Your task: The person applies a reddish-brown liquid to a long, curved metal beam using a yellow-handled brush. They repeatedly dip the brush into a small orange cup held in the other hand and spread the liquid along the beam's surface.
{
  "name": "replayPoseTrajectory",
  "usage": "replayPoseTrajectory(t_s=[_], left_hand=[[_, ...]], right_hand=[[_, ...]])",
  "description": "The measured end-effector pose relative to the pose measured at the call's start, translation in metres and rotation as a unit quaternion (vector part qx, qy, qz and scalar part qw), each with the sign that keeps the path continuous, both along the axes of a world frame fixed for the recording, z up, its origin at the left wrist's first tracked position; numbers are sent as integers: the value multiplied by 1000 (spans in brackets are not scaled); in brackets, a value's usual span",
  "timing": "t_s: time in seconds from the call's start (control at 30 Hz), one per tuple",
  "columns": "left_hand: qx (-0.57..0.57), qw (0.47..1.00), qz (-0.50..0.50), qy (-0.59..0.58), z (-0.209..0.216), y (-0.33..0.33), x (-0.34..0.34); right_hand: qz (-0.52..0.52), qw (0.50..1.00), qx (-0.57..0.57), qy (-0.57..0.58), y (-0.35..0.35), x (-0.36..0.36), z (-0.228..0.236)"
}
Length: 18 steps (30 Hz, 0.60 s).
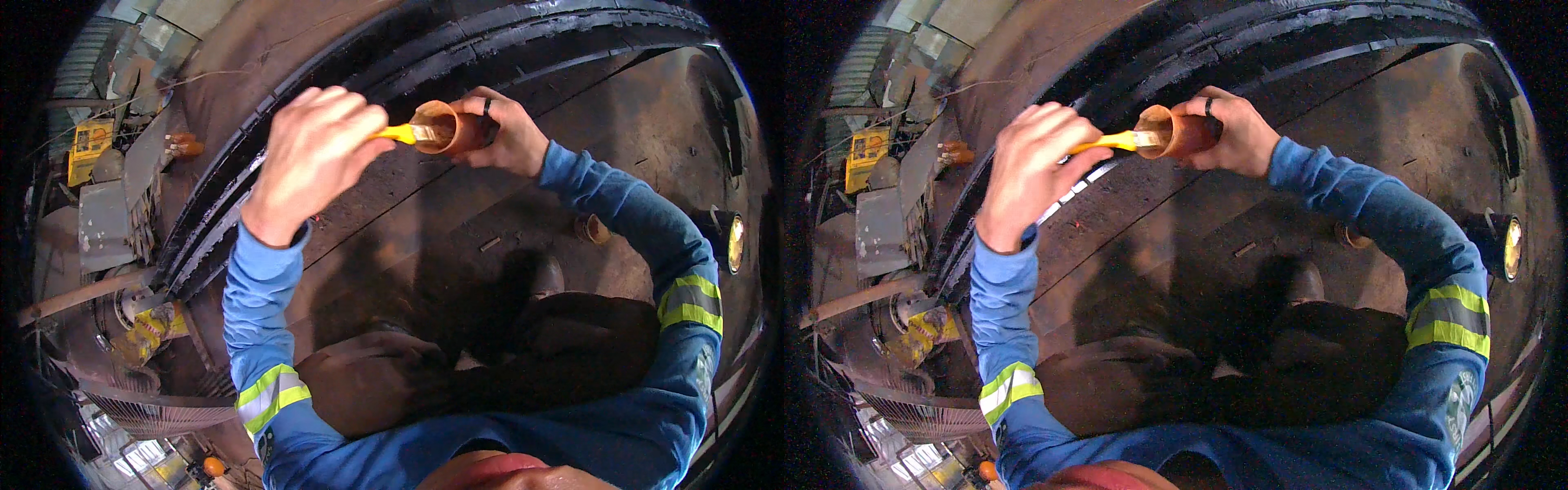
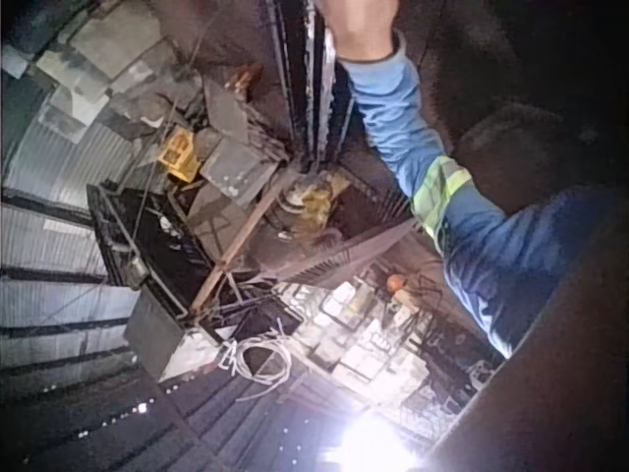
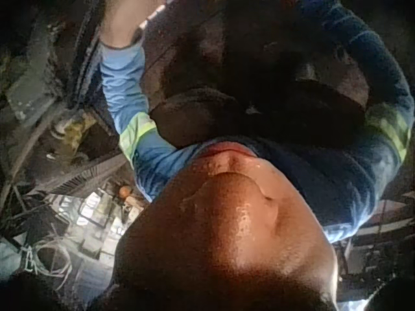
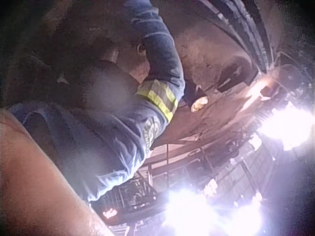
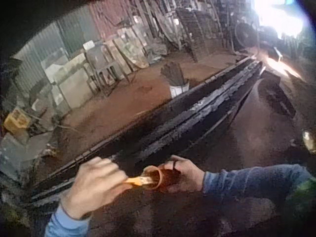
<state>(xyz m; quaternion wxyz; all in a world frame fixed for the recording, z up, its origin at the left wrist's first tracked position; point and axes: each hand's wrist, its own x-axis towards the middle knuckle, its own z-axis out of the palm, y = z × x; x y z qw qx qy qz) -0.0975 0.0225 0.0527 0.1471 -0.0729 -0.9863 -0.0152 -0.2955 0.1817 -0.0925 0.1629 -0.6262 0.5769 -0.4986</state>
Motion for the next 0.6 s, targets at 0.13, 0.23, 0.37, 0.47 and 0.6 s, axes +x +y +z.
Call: replayPoseTrajectory(t_s=[0.13,0.23,0.37,0.47,0.6], left_hand=[[18,999,-12,35,-1,2,-7],[32,999,35,27,9,-13,6],[-1,1000,28,3,-14,1,2],[42,998,20,30,-23,3,-1],[172,978,98,69,-19,-14,19]], right_hand=[[4,1000,-3,7,2,-1,-1],[-12,1000,7,20,0,-4,2],[-25,999,26,15,0,2,2],[-23,999,10,45,0,6,3],[-63,995,11,76,-2,-2,-1]])
